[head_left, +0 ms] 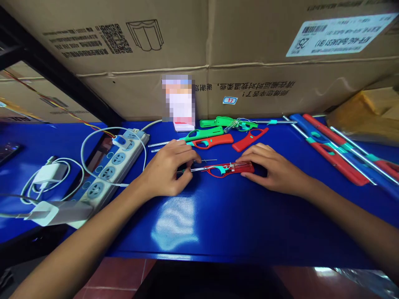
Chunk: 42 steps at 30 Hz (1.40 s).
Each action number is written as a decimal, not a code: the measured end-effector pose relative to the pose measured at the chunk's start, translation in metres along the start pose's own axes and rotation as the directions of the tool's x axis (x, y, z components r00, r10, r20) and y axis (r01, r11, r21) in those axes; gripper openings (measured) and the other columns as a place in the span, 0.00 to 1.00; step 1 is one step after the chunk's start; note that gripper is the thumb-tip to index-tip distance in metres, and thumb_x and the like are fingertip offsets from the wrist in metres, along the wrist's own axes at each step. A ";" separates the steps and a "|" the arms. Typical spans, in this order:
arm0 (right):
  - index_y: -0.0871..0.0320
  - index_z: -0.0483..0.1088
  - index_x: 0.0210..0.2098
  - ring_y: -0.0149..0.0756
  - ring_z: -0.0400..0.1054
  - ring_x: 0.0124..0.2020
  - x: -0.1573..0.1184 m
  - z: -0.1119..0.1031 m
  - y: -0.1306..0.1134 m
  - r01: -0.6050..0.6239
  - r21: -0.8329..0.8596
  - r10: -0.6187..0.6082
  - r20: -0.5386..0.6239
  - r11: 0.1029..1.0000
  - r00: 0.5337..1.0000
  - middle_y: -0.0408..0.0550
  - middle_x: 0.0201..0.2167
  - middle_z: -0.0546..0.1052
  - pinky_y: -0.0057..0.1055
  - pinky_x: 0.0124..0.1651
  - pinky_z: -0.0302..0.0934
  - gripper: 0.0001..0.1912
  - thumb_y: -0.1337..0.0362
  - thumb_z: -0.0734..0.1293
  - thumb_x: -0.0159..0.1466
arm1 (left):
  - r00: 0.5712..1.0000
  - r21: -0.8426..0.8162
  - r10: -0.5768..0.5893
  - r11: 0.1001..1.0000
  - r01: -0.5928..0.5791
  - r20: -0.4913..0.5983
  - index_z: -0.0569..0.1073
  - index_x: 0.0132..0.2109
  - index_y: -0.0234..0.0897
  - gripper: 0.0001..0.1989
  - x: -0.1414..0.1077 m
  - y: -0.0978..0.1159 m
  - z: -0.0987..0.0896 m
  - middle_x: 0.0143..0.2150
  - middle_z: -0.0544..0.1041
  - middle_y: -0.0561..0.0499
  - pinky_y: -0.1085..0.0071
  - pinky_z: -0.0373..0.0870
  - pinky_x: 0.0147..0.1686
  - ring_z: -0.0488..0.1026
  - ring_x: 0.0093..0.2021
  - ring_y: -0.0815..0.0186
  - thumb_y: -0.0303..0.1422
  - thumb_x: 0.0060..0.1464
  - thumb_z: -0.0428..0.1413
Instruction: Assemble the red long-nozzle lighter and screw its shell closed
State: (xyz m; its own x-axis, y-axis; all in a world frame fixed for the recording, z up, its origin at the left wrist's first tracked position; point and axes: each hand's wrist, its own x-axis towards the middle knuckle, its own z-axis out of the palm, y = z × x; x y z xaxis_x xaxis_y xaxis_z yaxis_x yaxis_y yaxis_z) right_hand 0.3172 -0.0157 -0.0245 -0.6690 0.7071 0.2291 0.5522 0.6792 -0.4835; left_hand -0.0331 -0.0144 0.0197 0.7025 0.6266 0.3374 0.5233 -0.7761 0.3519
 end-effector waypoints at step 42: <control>0.48 0.75 0.59 0.45 0.75 0.51 0.001 0.004 -0.002 0.043 0.044 -0.041 -0.050 0.998 0.998 0.50 0.50 0.79 0.47 0.55 0.70 0.16 0.65 0.72 0.73 | 0.980 0.069 0.001 0.998 -0.015 0.199 0.79 0.44 0.36 0.11 0.000 -0.006 0.021 0.40 0.77 0.48 0.61 0.71 0.45 0.74 0.40 0.60 0.33 0.72 0.53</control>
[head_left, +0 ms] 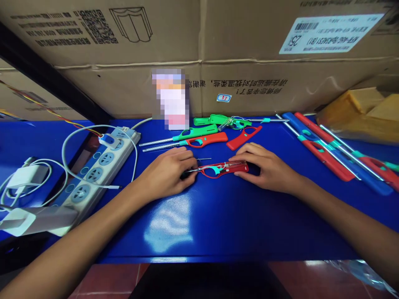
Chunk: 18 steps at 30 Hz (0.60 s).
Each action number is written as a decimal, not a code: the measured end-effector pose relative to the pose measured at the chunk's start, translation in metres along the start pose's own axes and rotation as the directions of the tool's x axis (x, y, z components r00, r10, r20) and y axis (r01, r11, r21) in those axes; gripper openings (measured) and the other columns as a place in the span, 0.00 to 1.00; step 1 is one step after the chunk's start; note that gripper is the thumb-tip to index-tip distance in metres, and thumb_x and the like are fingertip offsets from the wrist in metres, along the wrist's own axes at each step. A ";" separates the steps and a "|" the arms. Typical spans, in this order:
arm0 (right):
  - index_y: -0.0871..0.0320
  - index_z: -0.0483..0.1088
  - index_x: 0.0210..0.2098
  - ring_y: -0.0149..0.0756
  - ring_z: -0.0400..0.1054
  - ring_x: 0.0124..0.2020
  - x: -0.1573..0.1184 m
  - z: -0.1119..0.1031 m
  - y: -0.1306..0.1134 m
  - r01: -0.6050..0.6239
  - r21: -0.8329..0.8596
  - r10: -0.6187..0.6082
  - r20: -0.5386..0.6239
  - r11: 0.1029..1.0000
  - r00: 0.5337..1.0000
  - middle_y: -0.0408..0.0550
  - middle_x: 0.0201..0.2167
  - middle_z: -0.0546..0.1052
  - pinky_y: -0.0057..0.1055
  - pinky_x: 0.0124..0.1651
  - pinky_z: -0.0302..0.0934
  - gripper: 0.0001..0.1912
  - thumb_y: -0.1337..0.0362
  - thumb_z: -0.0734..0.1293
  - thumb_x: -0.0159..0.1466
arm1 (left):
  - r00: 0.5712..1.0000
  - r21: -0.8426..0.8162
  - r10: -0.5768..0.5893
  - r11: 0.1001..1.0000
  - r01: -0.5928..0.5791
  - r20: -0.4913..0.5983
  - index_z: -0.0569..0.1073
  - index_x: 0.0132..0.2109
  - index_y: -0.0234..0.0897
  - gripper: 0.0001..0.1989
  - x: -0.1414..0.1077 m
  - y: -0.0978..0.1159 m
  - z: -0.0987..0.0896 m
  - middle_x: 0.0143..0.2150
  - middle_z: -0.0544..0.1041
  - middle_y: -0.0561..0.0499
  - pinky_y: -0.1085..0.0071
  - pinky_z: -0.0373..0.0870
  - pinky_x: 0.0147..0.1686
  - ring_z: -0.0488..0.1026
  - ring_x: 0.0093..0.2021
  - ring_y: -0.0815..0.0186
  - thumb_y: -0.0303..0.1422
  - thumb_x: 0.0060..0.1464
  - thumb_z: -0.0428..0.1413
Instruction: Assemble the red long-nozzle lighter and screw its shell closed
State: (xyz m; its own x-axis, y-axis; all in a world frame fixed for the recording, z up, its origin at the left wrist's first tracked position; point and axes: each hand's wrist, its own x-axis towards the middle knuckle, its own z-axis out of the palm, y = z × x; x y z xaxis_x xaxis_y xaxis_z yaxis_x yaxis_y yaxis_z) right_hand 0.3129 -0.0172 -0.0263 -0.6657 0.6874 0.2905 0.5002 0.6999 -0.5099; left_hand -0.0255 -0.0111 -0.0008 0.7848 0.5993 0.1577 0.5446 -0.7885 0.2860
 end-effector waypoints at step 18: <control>0.49 0.72 0.63 0.49 0.73 0.54 0.000 0.005 -0.006 0.006 -0.084 -0.002 0.046 0.996 0.999 0.51 0.53 0.79 0.50 0.59 0.66 0.20 0.58 0.74 0.73 | 0.993 -0.039 -0.019 0.999 0.015 -0.113 0.80 0.54 0.37 0.11 0.001 0.007 0.003 0.48 0.81 0.45 0.57 0.77 0.52 0.78 0.50 0.55 0.35 0.72 0.56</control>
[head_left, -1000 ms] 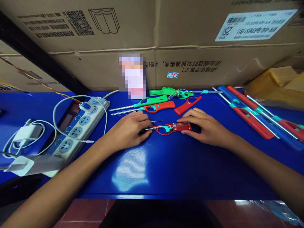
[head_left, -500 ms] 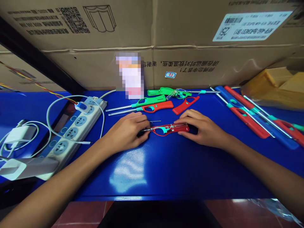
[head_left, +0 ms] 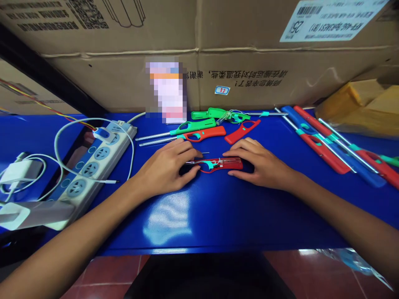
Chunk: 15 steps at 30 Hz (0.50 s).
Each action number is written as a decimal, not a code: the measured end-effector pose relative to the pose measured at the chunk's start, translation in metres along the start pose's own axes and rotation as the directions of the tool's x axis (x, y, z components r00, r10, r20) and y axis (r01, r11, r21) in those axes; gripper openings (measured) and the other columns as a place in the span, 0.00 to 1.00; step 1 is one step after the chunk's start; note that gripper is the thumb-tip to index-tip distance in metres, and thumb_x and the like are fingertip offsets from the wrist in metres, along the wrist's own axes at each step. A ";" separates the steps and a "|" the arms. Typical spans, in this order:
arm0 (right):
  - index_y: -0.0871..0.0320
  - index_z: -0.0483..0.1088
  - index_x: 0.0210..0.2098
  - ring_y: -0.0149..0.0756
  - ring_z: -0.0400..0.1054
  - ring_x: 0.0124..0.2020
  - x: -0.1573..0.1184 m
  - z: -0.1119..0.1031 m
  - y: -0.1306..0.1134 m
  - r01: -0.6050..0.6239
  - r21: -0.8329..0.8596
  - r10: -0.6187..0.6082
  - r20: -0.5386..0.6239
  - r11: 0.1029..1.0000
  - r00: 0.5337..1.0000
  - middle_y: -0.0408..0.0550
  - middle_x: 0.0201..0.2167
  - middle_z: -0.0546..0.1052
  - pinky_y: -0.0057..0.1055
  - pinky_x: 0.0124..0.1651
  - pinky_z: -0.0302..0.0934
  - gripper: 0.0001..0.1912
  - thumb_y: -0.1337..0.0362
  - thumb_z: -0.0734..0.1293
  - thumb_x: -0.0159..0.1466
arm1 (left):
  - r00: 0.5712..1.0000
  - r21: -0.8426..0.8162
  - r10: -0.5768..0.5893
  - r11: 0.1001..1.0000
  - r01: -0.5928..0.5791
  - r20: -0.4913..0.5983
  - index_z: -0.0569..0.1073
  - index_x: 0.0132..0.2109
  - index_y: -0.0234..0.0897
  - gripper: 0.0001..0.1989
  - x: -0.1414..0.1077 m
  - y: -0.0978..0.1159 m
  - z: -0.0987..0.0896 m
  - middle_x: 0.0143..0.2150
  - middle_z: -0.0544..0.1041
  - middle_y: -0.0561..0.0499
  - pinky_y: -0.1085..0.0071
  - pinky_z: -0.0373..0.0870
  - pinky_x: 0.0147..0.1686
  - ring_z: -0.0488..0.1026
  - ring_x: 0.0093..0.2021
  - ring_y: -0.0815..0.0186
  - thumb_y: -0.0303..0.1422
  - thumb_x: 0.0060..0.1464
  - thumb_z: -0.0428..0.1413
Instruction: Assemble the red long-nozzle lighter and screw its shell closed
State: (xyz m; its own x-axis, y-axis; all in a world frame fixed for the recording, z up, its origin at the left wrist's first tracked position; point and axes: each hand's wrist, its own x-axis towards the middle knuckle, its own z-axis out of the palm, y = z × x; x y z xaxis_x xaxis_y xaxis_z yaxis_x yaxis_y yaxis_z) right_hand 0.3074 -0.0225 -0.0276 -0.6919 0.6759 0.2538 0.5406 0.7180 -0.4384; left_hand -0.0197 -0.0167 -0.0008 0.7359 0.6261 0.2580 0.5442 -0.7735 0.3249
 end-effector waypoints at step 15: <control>0.51 0.72 0.65 0.49 0.72 0.59 0.003 0.003 -0.009 0.038 0.055 -0.039 0.022 0.998 0.999 0.53 0.56 0.78 0.51 0.63 0.69 0.19 0.59 0.69 0.76 | 0.983 -0.028 0.177 0.983 -0.179 -0.046 0.83 0.57 0.39 0.12 0.001 0.001 0.014 0.51 0.79 0.43 0.60 0.77 0.51 0.75 0.49 0.59 0.33 0.75 0.56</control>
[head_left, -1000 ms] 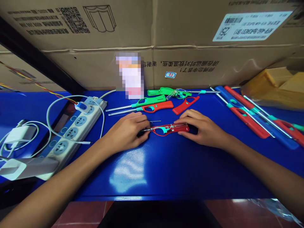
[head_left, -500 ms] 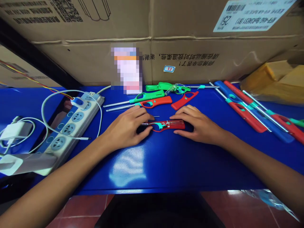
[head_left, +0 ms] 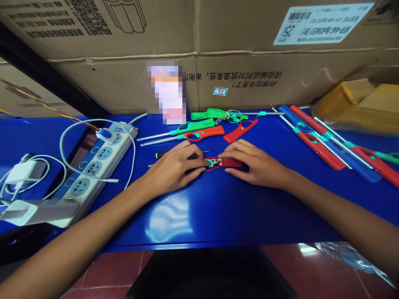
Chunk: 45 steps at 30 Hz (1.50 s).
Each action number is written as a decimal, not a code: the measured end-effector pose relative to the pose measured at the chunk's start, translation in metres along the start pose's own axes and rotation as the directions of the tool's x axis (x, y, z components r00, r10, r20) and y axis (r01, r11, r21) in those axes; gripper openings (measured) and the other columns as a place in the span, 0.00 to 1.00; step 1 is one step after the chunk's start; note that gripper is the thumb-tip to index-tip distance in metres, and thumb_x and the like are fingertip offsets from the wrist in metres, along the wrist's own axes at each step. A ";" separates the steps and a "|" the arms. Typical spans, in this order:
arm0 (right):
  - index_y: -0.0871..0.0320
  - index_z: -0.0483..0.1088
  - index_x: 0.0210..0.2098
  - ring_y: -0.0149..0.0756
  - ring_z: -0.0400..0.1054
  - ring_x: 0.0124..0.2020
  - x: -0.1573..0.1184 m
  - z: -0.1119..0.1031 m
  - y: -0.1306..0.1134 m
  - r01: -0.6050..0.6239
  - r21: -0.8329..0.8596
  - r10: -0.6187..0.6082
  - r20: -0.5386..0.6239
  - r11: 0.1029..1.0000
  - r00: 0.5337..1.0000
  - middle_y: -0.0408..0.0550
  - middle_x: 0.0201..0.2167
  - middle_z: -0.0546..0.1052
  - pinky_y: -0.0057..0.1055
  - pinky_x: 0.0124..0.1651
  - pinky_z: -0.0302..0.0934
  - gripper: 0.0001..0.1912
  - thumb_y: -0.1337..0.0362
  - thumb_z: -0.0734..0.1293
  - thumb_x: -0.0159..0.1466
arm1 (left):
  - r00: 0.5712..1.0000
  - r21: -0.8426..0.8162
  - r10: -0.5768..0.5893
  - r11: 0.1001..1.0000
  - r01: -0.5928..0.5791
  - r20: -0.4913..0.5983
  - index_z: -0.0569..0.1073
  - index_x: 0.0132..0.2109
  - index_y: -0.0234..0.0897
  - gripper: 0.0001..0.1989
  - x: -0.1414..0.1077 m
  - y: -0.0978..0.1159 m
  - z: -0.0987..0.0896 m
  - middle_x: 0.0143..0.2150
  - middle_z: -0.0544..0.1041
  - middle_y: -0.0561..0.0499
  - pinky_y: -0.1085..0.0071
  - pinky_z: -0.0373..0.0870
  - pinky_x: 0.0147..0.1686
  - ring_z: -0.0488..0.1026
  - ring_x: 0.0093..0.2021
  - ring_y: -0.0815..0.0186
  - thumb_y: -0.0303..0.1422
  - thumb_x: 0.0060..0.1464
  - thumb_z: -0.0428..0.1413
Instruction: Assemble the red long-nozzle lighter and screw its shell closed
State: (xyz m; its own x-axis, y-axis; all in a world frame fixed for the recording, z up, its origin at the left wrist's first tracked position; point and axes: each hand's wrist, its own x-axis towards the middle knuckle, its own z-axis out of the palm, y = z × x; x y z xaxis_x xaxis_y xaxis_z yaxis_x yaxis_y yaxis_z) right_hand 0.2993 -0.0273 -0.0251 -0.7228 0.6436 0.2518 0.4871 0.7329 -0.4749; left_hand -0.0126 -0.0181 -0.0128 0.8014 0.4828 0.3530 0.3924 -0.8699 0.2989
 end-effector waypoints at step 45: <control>0.49 0.74 0.58 0.49 0.73 0.58 -0.001 -0.009 0.005 -0.033 0.015 0.033 0.010 0.999 0.999 0.52 0.55 0.78 0.50 0.62 0.68 0.14 0.62 0.71 0.74 | 0.998 -0.061 -0.058 0.996 0.059 0.011 0.81 0.57 0.37 0.11 -0.001 0.002 -0.003 0.53 0.81 0.44 0.58 0.76 0.57 0.76 0.52 0.59 0.32 0.74 0.57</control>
State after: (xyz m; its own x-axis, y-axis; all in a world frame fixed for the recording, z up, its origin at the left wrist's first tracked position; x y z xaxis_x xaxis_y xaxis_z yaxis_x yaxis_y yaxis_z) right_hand 0.3073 -0.0219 -0.0200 -0.7110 0.6653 0.2277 0.5035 0.7076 -0.4957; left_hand -0.0134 -0.0201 -0.0098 0.7819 0.5317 0.3255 0.4108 -0.8322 0.3725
